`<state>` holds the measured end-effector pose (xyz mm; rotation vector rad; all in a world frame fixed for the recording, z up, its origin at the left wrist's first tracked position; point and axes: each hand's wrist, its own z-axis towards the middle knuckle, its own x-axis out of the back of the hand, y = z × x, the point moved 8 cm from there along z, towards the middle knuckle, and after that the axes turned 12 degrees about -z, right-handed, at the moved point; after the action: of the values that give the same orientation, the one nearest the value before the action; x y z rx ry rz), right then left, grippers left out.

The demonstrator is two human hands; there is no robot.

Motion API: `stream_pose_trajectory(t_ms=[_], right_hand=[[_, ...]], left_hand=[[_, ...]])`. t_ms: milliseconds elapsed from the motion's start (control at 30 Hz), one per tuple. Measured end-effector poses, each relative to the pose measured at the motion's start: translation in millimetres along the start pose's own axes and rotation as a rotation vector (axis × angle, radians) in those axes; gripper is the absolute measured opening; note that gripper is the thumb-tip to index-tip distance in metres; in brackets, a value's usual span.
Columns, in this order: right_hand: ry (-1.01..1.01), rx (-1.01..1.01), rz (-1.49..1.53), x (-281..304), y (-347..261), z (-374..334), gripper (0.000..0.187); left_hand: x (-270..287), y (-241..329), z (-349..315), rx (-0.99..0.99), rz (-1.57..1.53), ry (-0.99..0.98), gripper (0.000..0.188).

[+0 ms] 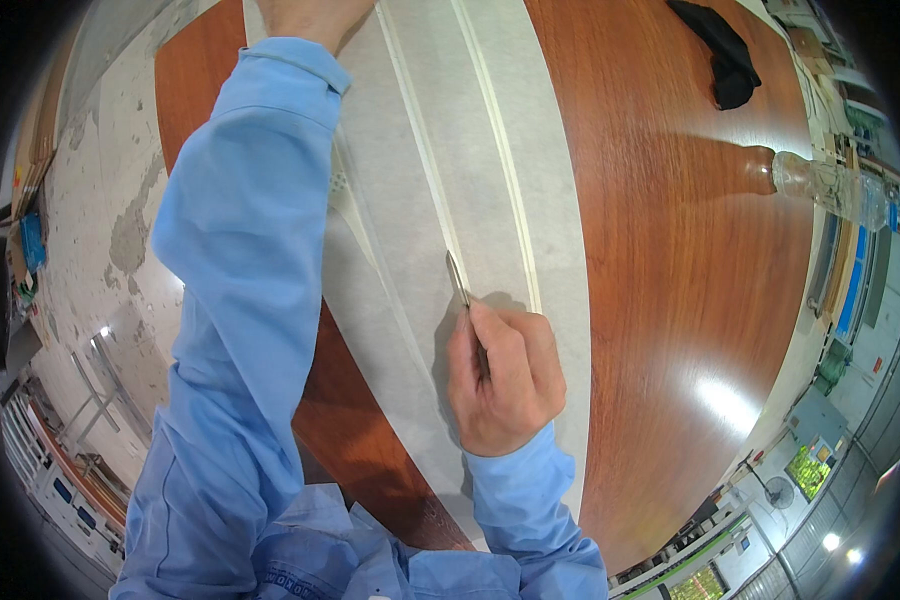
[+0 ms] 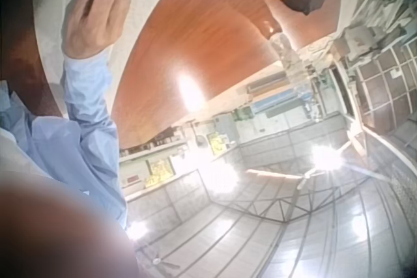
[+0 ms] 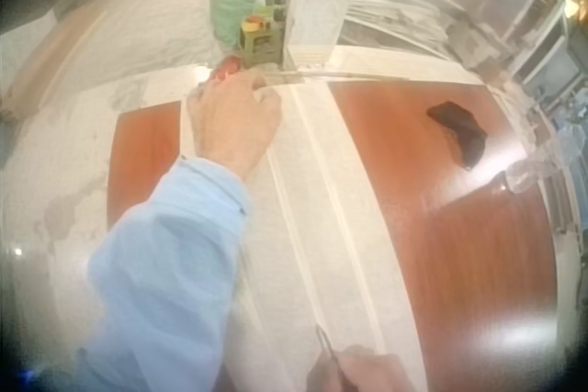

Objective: The person uses a utility knife to trim a white tape strip along a curved edge on a wooden tabletop. They hold the tape with one hand and carefully cut along the edge, then peel away the excess tape.

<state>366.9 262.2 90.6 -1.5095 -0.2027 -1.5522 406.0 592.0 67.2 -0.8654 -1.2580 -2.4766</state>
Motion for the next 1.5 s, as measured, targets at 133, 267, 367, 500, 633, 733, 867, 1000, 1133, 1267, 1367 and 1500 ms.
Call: stream_pose_trajectory(t_ms=[133, 267, 367, 500, 633, 733, 867, 1000, 1133, 1267, 1367, 1500], right_hand=[[0.006, -0.009, -0.004, 0.8, 1.9, -4.0, 0.026], [0.028, -0.013, -0.001, 1.6, 4.1, -6.8, 0.021], [0.026, -0.015, 0.001, 2.2, 5.2, -8.4, 0.02], [0.019, -0.009, -0.013, 3.3, 5.6, -10.5, 0.02], [0.022, 0.001, -0.021, 5.4, 5.3, -12.9, 0.02], [0.0, -0.011, -0.02, 6.5, 5.6, -15.5, 0.022], [-0.041, -0.022, -0.009, 8.6, 6.6, -18.8, 0.029], [-0.042, -0.029, -0.013, 9.7, 8.5, -21.7, 0.029], [-0.041, -0.028, -0.014, 10.3, 9.6, -24.9, 0.029], [-0.036, -0.025, -0.014, 11.2, 10.6, -26.7, 0.029], [-0.03, -0.026, -0.013, 11.8, 11.2, -28.1, 0.029], [-0.024, -0.029, -0.013, 13.7, 11.1, -30.7, 0.029]], left_hand=[[3.5, 5.1, -1.5, -0.009, 0.02, 0.003, 0.033], [4.3, 5.2, -0.9, -0.022, 0.008, 0.014, 0.033], [2.0, 2.5, 3.1, -0.016, 0.012, -0.006, 0.033], [1.6, 2.0, 1.7, 0.007, 0.026, -0.005, 0.033], [2.9, 3.7, 1.0, 0.027, 0.021, -0.026, 0.033], [5.3, 7.1, -1.5, 0.001, 0.013, -0.023, 0.033], [4.4, 4.9, 2.8, 0.016, 0.017, -0.059, 0.033], [5.4, 5.5, 3.5, 0.022, -0.017, -0.034, 0.032], [5.3, 3.8, 2.6, 0.054, -0.026, -0.04, 0.032], [4.1, 2.9, 2.6, 0.042, -0.013, -0.038, 0.033], [1.1, -0.1, 3.8, 0.051, 0.007, -0.045, 0.034], [-0.7, -1.7, 5.8, 0.055, 0.028, -0.053, 0.034]])
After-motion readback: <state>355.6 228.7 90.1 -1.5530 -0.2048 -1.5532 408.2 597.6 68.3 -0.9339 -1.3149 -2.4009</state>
